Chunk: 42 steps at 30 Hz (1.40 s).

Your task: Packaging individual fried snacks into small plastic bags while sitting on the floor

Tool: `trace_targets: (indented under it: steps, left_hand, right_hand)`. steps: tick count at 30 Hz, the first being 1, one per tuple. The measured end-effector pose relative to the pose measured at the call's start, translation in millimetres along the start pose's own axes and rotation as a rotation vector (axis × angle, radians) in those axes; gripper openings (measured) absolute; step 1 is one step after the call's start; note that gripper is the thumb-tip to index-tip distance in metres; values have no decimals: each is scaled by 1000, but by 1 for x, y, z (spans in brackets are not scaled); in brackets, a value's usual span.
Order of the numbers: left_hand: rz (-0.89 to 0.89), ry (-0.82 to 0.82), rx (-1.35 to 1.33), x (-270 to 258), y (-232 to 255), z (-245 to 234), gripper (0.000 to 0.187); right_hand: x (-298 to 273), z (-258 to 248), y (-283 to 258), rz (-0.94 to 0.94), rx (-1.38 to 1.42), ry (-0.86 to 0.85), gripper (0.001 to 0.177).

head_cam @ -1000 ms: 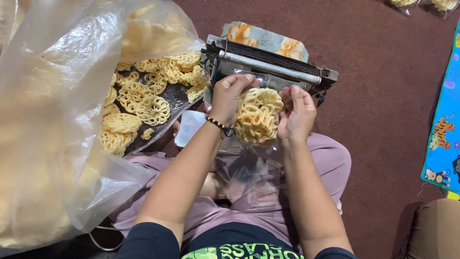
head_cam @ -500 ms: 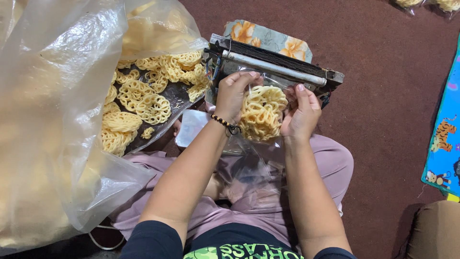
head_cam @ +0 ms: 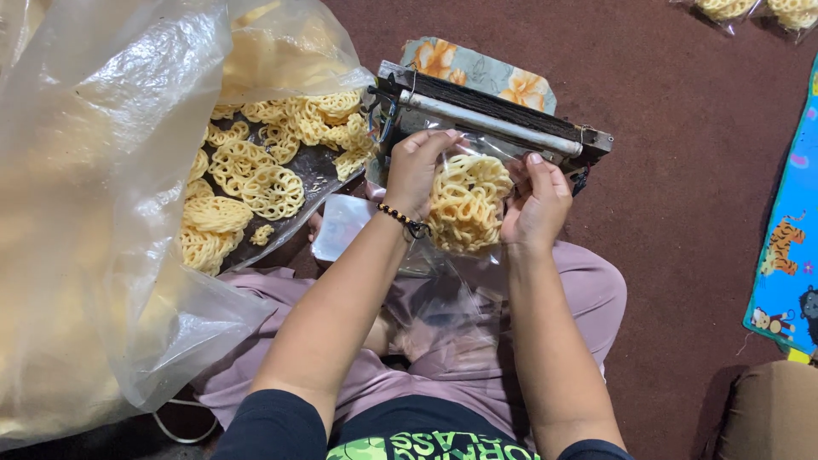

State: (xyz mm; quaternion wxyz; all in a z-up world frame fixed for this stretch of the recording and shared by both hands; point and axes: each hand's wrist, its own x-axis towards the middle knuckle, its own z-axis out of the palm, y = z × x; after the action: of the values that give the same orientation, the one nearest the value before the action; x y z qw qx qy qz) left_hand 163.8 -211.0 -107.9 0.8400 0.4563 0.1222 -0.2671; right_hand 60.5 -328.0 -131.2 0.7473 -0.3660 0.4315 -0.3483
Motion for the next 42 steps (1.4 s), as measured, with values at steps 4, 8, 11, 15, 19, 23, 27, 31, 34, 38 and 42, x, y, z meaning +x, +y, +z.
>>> trace_targets:
  steps: [4,8,11,15,19,23,27,31,34,38,42]
  left_hand:
    - [-8,-9,-10,-2,4,2,11]
    - [5,-20,0,2,2,3,11]
    - [13,-18,6,11,-7,-3,11]
    - [8,-19,20,-2,6,2,11]
    - [27,-37,29,-1,6,2,13]
    - [37,-46,41,5,3,-2,14]
    - [21,-34,30,8,-2,-3,15]
    - [27,-31,18,10,-4,-3,13]
    - [35,-36,8,11,-4,-3,14]
    - [45,-39,17,2,2,-1,15]
    - [111,-65,103,-42,33,0,17]
  right_hand:
    - [1,2,-3,-12,6,5,6]
    - [1,2,-2,-24,14,-2,6]
    - [2,3,-1,-27,25,-4,6]
    - [-8,7,-9,-20,17,2,6]
    - [-5,3,-4,-23,11,-13,6]
    - [-6,5,-6,-25,23,-18,6]
    - [2,1,1,-33,30,-13,5]
    - [2,0,1,-38,39,-16,6]
    - [0,1,-1,-38,35,-22,6]
    - [6,-5,4,-33,51,-55,7]
    - [-25,-2,-10,-52,142,-102,5]
